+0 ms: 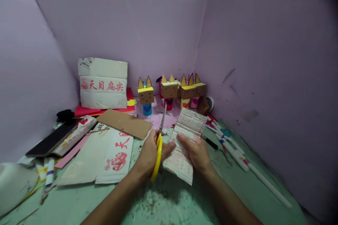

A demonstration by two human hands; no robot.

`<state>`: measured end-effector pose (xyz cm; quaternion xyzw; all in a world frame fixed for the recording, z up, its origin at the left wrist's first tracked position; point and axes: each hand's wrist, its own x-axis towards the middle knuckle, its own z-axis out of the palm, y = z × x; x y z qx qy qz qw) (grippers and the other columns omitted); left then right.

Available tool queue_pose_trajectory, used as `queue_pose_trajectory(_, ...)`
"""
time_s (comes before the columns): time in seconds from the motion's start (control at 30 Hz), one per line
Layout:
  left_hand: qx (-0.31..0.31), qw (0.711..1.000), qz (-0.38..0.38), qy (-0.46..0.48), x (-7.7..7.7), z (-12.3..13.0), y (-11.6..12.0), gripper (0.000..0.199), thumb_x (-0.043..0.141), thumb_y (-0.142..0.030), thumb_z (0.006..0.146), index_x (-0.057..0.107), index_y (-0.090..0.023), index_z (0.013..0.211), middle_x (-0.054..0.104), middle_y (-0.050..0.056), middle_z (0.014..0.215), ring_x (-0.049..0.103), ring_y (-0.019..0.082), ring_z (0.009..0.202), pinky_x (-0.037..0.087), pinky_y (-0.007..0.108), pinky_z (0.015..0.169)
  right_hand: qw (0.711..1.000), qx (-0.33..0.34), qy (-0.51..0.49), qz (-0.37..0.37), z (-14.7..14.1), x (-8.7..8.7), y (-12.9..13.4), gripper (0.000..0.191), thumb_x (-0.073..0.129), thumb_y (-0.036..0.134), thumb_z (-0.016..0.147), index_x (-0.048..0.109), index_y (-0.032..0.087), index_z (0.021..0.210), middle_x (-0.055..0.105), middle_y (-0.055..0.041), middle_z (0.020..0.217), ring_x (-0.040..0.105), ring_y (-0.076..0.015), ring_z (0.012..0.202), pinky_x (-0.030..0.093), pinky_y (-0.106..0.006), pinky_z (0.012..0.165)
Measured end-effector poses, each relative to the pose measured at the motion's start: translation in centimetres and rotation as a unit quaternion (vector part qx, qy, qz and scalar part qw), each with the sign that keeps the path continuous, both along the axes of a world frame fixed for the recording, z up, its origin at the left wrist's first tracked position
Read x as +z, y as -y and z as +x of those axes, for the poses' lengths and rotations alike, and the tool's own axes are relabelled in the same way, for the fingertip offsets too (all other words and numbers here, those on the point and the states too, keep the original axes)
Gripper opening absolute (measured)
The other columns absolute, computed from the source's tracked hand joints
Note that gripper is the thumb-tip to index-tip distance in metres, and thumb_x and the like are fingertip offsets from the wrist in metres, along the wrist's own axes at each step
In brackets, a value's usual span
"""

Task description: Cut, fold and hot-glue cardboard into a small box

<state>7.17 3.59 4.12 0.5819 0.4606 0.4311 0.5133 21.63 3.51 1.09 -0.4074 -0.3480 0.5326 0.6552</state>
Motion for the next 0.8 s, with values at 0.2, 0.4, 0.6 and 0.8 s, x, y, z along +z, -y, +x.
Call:
queue_pose_trajectory(0.2,-0.079,0.992,-0.074,0.063,0.5,0.6,1.4,0.057,0.079,-0.031,0.049,0.046,-0.019,0.094,0.061,-0.001,0.075,0.056,0.016,0.066,0.045,0.024,0.059,0.996,-0.073,-0.019,-0.039,-0.1,0.5,0.3,0.035,0.081,0.036,0.058,0.072,0.016,0.085,0.076,-0.0061,0.084,0.069,-0.0292,0.082,0.053,-0.046,0.082)
queue_pose_trajectory(0.4,-0.099,0.995,0.014,0.023,-0.8,0.3,1.3,0.048,0.074,-0.024,0.064,0.041,-0.020,0.100,0.053,-0.005,0.072,0.046,0.011,0.059,0.036,0.020,0.052,0.989,0.001,-0.126,-0.073,-0.5,1.3,0.3,0.029,0.076,0.028,0.059,0.068,0.016,0.083,0.077,-0.0089,0.084,0.072,-0.0322,0.081,0.057,-0.046,0.073)
queue_pose_trajectory(0.6,-0.107,0.994,0.016,0.018,-1.5,-0.1,1.1,0.045,0.069,-0.018,0.065,0.041,-0.021,0.101,0.051,-0.006,0.071,0.044,0.009,0.056,0.035,0.019,0.050,0.974,0.058,-0.202,-0.085,-0.6,1.5,0.2,0.026,0.076,0.024,0.060,0.068,0.016,0.083,0.077,-0.0065,0.070,0.073,-0.0316,0.079,0.057,-0.046,0.076)
queue_pose_trajectory(0.8,-0.114,0.993,0.040,-0.017,-1.0,-0.3,0.7,0.039,0.065,-0.015,0.062,0.045,-0.020,0.096,0.051,-0.007,0.071,0.044,0.009,0.056,0.038,0.019,0.052,0.971,0.059,-0.216,-0.088,-0.4,1.3,0.0,0.025,0.074,0.024,0.059,0.069,0.014,0.081,0.076,-0.0074,0.068,0.073,-0.0324,0.080,0.056,-0.047,0.077)
